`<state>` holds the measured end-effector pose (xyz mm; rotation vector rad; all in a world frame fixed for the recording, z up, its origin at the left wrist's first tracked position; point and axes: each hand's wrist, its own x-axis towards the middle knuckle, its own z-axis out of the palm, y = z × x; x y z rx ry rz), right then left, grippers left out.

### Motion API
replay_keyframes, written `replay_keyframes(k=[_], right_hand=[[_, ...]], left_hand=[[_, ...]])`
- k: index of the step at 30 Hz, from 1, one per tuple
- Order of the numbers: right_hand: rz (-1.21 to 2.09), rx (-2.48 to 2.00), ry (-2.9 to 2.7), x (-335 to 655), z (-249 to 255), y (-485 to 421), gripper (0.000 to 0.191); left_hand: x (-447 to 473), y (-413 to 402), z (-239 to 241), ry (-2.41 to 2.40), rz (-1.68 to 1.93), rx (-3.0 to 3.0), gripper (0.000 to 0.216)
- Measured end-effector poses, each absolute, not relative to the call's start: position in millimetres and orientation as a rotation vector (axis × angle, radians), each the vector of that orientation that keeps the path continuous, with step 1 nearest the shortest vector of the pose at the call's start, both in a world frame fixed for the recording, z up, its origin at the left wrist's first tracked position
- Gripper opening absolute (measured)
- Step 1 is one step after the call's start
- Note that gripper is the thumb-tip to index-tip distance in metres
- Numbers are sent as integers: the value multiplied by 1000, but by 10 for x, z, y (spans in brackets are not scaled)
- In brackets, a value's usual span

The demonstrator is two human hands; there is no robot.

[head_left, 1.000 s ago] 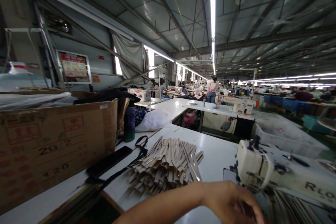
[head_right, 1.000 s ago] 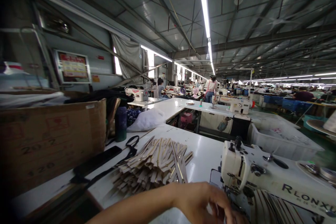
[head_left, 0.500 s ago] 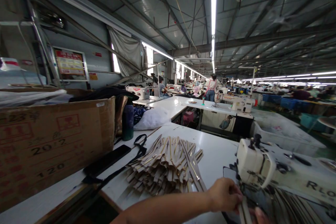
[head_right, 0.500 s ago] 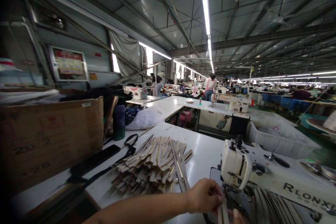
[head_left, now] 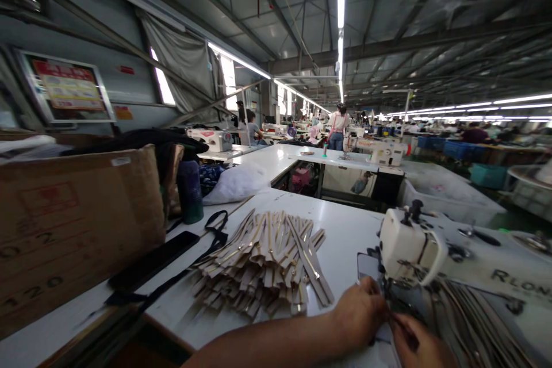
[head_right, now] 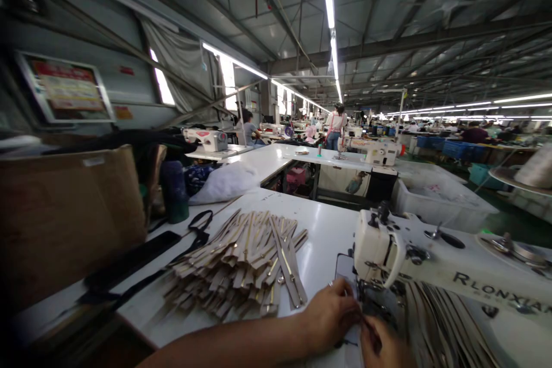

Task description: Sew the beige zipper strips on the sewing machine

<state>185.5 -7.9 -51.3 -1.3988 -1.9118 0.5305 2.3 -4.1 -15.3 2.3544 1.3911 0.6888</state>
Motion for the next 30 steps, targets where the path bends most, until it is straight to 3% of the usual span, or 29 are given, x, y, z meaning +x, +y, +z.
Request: replay_keyframes(k=[4, 14, 26, 30], right_hand=[[428, -1518, -1903, 1775, -364, -149, 37], [216, -1558, -1899, 1715, -289, -193, 27], [233, -1589, -1919, 1712, -280, -194, 28], [106, -1590, -1981, 1711, -286, -204, 27]], left_hand=[[-8, -41, -106, 1248, 592, 2566, 23], [-15, -59, 20, 1158, 472, 2744, 28], [6, -8, -22, 1118, 528, 2683, 30], [3, 21, 3, 1083, 559, 2680, 27]])
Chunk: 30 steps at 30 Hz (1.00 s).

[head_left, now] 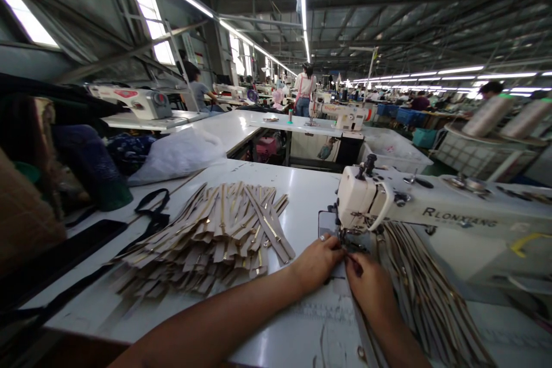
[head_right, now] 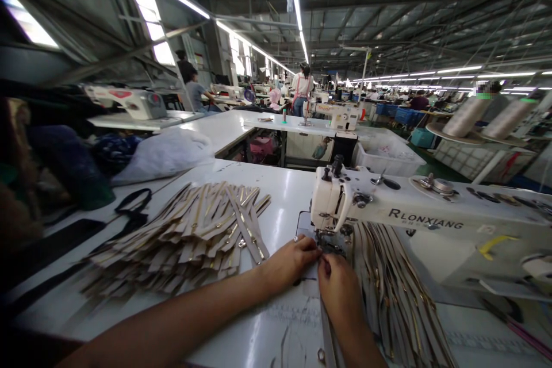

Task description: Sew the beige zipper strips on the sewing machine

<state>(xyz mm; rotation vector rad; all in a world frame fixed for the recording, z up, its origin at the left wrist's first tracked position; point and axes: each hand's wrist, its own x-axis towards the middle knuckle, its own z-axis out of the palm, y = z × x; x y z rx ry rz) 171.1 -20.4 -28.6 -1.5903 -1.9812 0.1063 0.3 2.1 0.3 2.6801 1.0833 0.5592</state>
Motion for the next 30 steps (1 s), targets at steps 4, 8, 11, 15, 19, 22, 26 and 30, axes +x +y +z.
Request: replay_keyframes(k=[4, 8, 11, 15, 19, 22, 26, 30], right_hand=[[-33, -1599, -2113, 1723, -266, -215, 27], [-49, -1593, -2167, 1726, -244, -215, 26], [-58, -1620, -2177, 1713, -228, -216, 28], [-62, -1679, -2201, 1681, -194, -232, 31], [-58, -1690, -2212, 1647, -164, -241, 33], [-65, -1694, -2213, 1623, -149, -232, 33], [-67, -1725, -2220, 1604, -144, -209, 34], [-62, -1729, -2212, 1597, -144, -193, 35]], left_hand=[[-4, 43, 38, 1052, 546, 2687, 24], [1, 69, 53, 1046, 504, 2691, 24], [12, 86, 58, 1063, 511, 2698, 23], [21, 111, 52, 1095, 526, 2692, 24], [19, 137, 19, 1074, 570, 2665, 26], [24, 164, -9, 1076, 580, 2647, 26], [42, 204, -26, 1090, 581, 2664, 26], [59, 232, -34, 1098, 605, 2658, 27]])
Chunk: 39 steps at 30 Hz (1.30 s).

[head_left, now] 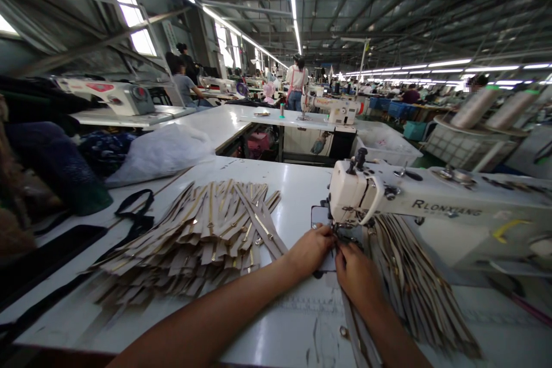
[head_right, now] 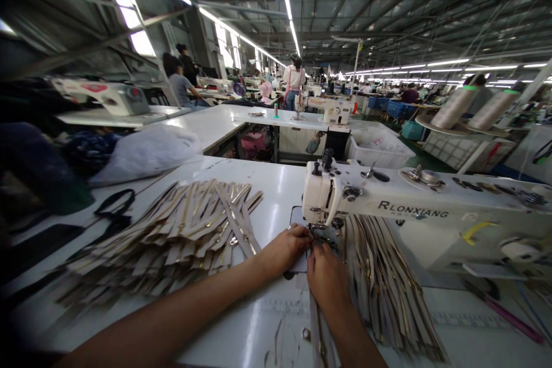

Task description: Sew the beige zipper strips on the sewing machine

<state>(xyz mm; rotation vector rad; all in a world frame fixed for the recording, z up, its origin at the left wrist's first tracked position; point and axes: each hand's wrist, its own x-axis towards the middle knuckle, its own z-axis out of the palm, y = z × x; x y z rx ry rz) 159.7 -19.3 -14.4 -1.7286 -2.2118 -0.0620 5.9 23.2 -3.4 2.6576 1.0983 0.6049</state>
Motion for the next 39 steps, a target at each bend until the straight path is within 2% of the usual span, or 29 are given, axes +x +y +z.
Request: replay_keyframes(k=[20, 30, 39], right_hand=[[21, -1750, -2152, 1604, -154, -179, 34], [150, -1671, -2143, 1730, -163, -414, 32], [-5, -1581, -2102, 1762, -325, -608, 31]], left_hand=[[2, 239, -141, 1196, 731, 2572, 21], [-15, 242, -118, 969, 789, 2592, 27], [-9, 245, -146, 985, 794, 2601, 28]])
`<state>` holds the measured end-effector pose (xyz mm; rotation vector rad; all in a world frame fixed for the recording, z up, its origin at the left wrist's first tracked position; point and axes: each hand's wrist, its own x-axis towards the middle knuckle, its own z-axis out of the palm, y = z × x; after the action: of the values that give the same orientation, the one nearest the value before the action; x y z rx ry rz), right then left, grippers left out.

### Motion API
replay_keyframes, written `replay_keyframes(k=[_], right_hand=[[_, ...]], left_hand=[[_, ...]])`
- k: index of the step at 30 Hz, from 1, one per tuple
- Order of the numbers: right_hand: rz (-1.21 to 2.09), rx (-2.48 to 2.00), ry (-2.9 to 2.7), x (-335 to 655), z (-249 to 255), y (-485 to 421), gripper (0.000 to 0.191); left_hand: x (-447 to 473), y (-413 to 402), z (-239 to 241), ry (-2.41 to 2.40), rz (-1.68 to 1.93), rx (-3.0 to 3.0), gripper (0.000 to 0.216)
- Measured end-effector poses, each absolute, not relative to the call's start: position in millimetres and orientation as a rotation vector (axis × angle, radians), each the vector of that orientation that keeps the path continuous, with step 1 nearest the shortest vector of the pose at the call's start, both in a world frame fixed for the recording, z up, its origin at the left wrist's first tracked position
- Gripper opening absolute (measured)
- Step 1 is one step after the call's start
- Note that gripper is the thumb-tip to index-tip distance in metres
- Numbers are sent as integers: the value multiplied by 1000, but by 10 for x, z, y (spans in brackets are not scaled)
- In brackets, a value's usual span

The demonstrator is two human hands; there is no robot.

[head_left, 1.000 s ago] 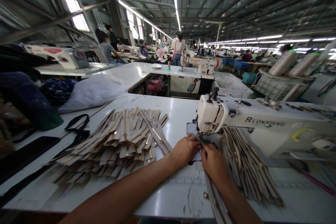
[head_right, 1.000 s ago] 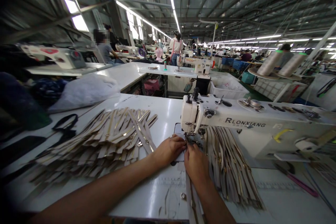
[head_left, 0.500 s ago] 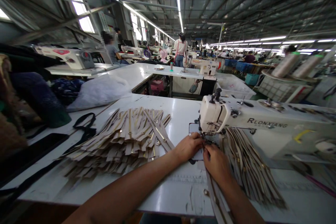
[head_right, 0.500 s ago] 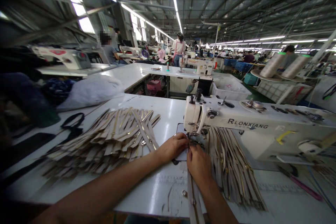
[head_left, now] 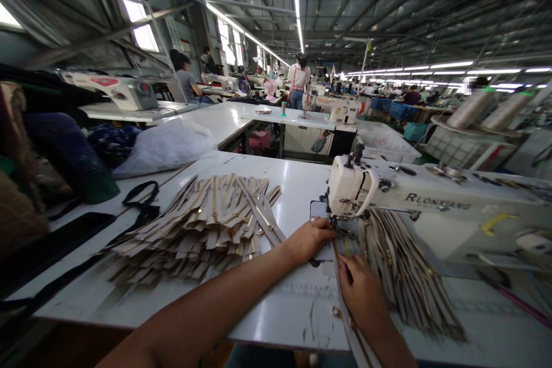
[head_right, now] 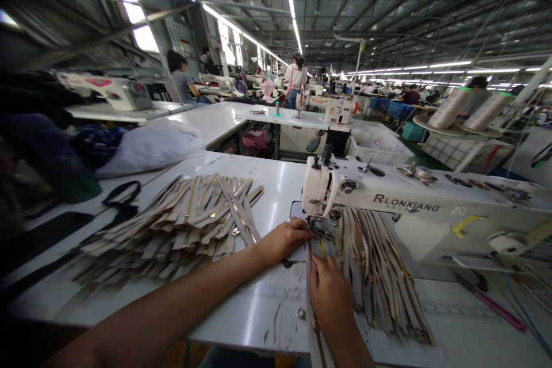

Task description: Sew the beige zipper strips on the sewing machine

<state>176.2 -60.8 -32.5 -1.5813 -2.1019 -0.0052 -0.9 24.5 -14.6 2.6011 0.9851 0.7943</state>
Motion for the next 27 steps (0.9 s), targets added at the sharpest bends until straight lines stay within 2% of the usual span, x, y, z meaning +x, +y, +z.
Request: replay_keyframes(k=[6, 27], right_hand=[[-97, -1584, -2198, 1735, -308, -592, 32], [118, -1711, -2273, 1603, -41, -186, 32]], left_hand=[[-17, 223, -116, 985, 768, 2649, 29], [-62, 129, -70, 1095, 768, 2740, 22]])
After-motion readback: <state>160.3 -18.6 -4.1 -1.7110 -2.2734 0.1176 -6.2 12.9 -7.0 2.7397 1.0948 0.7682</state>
